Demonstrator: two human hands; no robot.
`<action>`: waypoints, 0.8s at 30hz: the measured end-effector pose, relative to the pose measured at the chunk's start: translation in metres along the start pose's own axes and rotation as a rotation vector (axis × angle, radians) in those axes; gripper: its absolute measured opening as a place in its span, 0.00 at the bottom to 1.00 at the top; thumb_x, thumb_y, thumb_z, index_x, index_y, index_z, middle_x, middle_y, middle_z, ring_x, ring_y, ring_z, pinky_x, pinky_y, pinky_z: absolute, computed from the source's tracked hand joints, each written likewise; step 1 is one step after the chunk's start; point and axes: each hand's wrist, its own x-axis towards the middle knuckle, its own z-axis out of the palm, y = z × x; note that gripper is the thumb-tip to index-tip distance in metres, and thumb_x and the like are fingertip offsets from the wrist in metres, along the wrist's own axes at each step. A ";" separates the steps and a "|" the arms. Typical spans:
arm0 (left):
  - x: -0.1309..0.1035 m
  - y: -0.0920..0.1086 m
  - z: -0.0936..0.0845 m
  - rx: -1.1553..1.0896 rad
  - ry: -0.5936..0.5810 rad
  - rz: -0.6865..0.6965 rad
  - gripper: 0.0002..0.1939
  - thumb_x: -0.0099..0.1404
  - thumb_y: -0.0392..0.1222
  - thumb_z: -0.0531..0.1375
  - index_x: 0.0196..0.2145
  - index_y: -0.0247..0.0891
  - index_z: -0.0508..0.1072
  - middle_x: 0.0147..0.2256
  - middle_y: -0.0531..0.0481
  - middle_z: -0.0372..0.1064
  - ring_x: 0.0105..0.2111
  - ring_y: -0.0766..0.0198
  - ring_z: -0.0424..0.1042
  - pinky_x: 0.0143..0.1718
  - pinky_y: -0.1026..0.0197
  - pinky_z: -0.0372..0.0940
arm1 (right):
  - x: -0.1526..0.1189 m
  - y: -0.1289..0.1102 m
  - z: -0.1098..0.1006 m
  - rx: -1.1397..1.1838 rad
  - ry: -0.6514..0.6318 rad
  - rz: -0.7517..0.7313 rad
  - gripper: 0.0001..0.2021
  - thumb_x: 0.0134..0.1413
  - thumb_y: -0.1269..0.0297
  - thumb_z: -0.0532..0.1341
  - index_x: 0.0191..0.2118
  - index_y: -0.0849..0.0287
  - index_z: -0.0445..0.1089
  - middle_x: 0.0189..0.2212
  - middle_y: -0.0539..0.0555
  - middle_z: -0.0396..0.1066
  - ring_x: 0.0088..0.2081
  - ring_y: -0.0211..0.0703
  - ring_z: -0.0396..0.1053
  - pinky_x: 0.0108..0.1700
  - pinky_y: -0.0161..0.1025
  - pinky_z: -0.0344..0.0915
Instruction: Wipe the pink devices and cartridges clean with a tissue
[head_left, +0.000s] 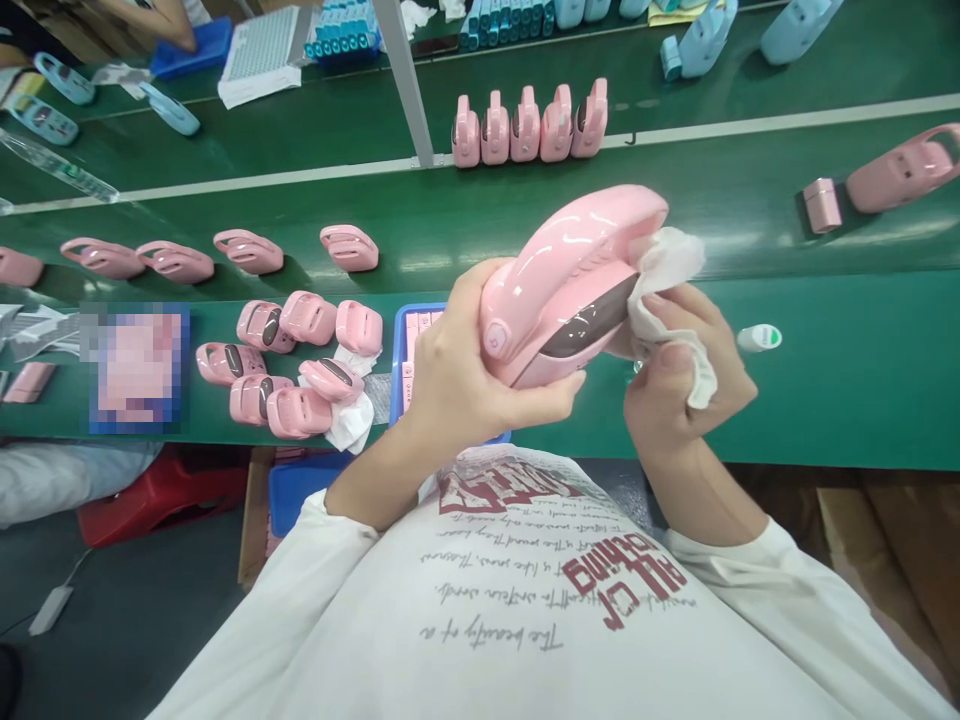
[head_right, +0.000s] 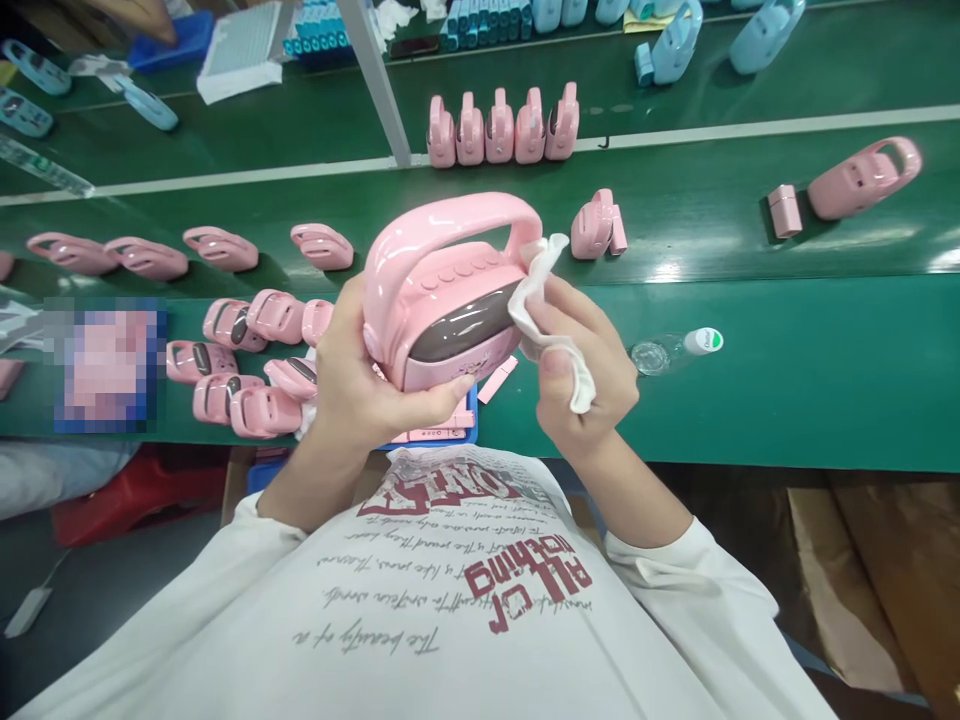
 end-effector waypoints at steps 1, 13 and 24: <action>0.000 0.001 0.000 -0.007 -0.001 -0.007 0.37 0.44 0.47 0.68 0.52 0.45 0.62 0.49 0.48 0.68 0.49 0.51 0.70 0.46 0.52 0.69 | 0.000 -0.001 0.000 -0.011 -0.029 -0.044 0.15 0.61 0.68 0.54 0.51 0.60 0.71 0.48 0.58 0.72 0.50 0.51 0.70 0.49 0.47 0.70; 0.001 -0.004 -0.001 0.057 -0.011 0.051 0.39 0.44 0.58 0.68 0.50 0.44 0.61 0.47 0.47 0.69 0.45 0.53 0.71 0.45 0.54 0.67 | 0.012 -0.028 0.010 -0.019 -0.191 -0.268 0.10 0.59 0.63 0.55 0.43 0.55 0.71 0.53 0.56 0.67 0.55 0.56 0.66 0.55 0.53 0.68; 0.002 -0.001 -0.003 0.214 0.017 0.047 0.41 0.46 0.64 0.65 0.52 0.41 0.60 0.48 0.44 0.69 0.46 0.52 0.71 0.45 0.56 0.66 | 0.010 -0.025 0.007 -0.030 -0.235 -0.274 0.11 0.57 0.67 0.56 0.44 0.59 0.71 0.53 0.59 0.67 0.55 0.58 0.66 0.51 0.53 0.71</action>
